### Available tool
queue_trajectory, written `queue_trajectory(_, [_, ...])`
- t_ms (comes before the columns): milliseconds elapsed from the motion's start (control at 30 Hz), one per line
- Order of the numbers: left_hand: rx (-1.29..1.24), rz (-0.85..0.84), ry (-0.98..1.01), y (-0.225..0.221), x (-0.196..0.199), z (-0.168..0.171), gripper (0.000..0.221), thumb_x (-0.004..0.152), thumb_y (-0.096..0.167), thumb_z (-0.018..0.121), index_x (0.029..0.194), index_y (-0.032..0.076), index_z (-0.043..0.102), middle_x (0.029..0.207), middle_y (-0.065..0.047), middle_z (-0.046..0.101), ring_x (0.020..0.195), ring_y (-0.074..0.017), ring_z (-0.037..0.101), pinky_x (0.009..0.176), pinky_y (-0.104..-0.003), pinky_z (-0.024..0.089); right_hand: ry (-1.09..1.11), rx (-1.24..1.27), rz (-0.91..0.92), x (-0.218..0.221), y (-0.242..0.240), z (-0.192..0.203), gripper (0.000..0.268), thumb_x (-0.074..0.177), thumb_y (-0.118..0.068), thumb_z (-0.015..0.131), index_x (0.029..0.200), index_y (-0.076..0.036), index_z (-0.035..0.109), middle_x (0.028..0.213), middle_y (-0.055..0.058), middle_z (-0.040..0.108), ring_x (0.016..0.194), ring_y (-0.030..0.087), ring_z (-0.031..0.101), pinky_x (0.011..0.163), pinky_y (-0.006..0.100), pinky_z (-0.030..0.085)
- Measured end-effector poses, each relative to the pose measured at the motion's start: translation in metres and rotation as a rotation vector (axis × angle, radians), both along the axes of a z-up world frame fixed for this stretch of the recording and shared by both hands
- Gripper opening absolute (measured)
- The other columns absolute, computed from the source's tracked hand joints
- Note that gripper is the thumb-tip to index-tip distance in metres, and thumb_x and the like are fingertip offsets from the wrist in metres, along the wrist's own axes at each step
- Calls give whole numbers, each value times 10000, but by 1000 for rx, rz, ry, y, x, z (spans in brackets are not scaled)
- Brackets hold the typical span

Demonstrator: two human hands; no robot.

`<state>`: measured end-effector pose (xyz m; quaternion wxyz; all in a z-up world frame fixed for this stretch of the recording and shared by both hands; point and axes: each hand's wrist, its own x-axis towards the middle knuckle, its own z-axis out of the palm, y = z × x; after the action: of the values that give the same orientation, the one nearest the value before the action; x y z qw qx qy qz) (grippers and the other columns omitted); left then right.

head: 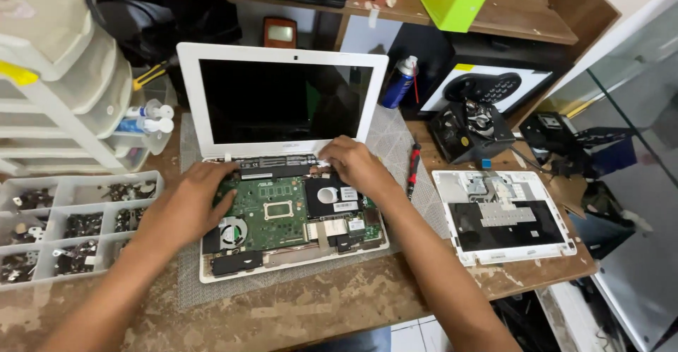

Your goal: Disassembling a laptop by removing screws and disconnecting internal ribbon cables to separate the top cover from the base.

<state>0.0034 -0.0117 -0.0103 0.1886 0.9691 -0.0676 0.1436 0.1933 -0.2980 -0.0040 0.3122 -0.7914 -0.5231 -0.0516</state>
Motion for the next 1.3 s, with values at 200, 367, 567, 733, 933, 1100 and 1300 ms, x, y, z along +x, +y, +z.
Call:
queue_trajectory(200, [-55, 17, 26, 4, 0, 5, 592, 886, 207, 705, 1427, 23, 551, 1220, -208, 675, 1214, -398, 641, 1001, -495, 538, -21, 77, 167, -12, 64, -6, 151, 855, 137, 684, 891, -6, 713, 859, 127, 703, 848, 314, 681, 781, 385, 573])
queue_trajectory(367, [-97, 51, 6, 13, 8, -10, 649, 885, 164, 657, 1498, 58, 474, 1237, -178, 618, 1221, -384, 609, 996, -501, 525, -36, 96, 251, -29, 117, -13, 149, 872, 101, 651, 891, -40, 696, 841, 106, 677, 827, 297, 655, 767, 376, 562])
queue_trajectory(567, [-44, 75, 6, 9, 5, -9, 647, 892, 137, 638, 1500, 33, 442, 1245, -205, 602, 1230, -396, 597, 1004, -512, 517, -185, 48, 266, -37, 147, -20, 120, 867, 88, 638, 891, -25, 670, 816, 107, 656, 786, 283, 640, 746, 349, 549])
queue_trajectory(733, [-26, 86, 43, 4, -2, 4, 645, 915, 132, 624, 1517, 8, 428, 1283, -238, 603, 1250, -385, 586, 1019, -506, 510, -242, 29, 253, -47, 148, -17, 100, 885, 66, 620, 889, -31, 643, 820, 92, 625, 808, 286, 620, 753, 366, 537])
queue_trajectory(933, [-50, 71, 48, 1, -4, 13, 677, 903, 118, 652, 1520, -4, 401, 1227, -261, 646, 1231, -396, 610, 1003, -508, 520, -210, -37, 237, -48, 141, -16, 209, 851, 128, 628, 979, -33, 664, 868, 92, 620, 819, 268, 589, 780, 342, 522])
queue_trajectory(1100, [-48, 84, 97, 1, -9, 20, 620, 937, 118, 599, 1523, 15, 425, 1255, -215, 671, 1242, -332, 618, 1016, -464, 530, -4, -60, 254, -44, 120, -5, 308, 790, 162, 644, 1039, -18, 661, 941, 128, 660, 892, 291, 607, 812, 380, 540])
queue_trajectory(1300, [79, 24, 4, 4, -2, -7, 431, 947, 167, 622, 1373, 98, 621, 1294, -134, 646, 1246, -308, 608, 1061, -492, 484, 4, -92, 75, -36, 71, 18, 154, 861, 67, 668, 908, -71, 720, 851, 97, 656, 854, 309, 657, 838, 382, 552])
